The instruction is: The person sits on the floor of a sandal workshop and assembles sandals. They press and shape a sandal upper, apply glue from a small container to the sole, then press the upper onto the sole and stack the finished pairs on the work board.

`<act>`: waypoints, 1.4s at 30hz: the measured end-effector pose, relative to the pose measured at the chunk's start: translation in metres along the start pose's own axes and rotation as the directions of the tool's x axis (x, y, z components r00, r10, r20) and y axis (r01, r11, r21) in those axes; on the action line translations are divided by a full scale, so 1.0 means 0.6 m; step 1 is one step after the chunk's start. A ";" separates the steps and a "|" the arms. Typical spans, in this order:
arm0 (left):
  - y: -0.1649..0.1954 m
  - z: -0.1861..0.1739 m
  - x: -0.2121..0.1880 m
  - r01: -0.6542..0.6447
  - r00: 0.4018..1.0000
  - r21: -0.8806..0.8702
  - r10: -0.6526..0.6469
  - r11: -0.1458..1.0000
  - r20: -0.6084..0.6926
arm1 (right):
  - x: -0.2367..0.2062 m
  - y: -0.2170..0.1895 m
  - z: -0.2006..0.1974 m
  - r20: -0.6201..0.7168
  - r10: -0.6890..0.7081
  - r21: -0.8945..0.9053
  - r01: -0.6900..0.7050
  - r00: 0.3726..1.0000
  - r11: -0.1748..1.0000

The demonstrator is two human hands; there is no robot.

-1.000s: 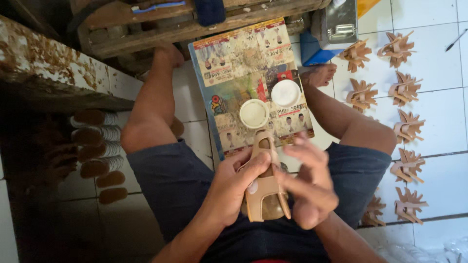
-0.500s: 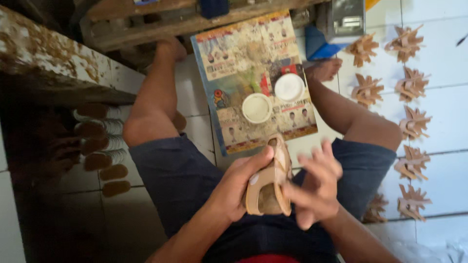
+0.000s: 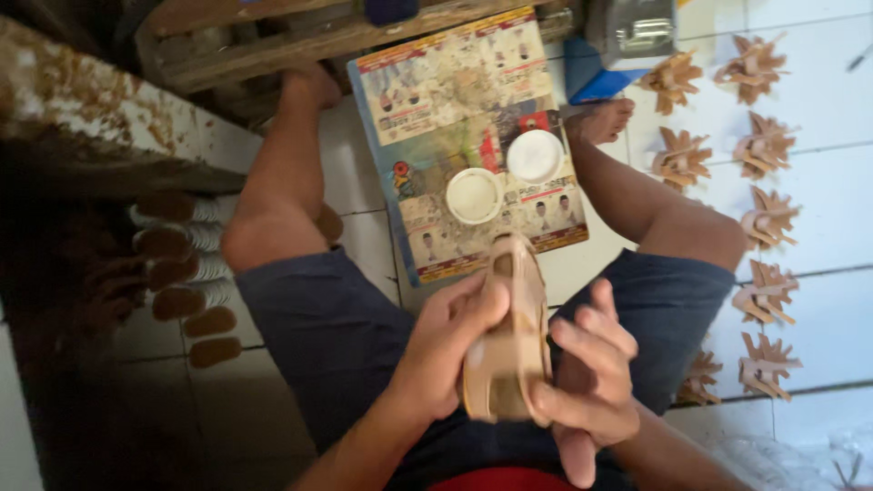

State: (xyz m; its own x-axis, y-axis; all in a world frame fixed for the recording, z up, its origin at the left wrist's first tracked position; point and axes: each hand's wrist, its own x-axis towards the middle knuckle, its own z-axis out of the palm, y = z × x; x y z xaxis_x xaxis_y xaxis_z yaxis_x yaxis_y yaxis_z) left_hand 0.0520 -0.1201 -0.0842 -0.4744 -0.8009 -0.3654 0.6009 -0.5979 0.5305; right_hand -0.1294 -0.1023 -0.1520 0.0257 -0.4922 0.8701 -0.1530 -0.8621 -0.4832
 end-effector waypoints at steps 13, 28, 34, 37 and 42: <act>0.045 0.048 -0.031 -0.136 0.962 0.560 0.244 0.817 -0.122 | 0.059 0.017 -0.021 0.005 -0.126 -0.233 0.124 0.992 0.965; 0.044 0.060 -0.039 -0.123 0.982 0.512 0.179 0.850 -0.062 | 0.035 -0.022 0.001 -0.037 0.149 -0.035 -0.150 0.988 0.988; 0.049 0.066 -0.045 -0.097 0.989 0.547 0.140 0.832 -0.037 | 0.030 -0.018 0.007 -0.037 0.209 0.039 -0.208 0.977 0.977; 0.049 0.069 -0.047 -0.140 0.988 0.521 0.153 0.842 0.018 | 0.039 -0.021 0.003 -0.019 0.288 0.013 -0.288 0.957 0.958; 0.050 0.075 -0.050 -0.122 0.991 0.498 0.129 0.859 0.020 | 0.058 -0.025 0.007 0.015 0.399 -0.076 -0.397 0.917 0.915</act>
State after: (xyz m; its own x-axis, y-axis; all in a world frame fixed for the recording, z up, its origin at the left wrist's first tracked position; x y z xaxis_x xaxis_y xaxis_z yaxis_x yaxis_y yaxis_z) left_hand 0.0553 -0.1126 -0.0231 -0.4053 -0.8707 -0.2786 0.2535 -0.3998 0.8808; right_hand -0.1221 -0.1067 -0.1150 -0.0226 -0.7969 0.6037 -0.2249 -0.5843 -0.7797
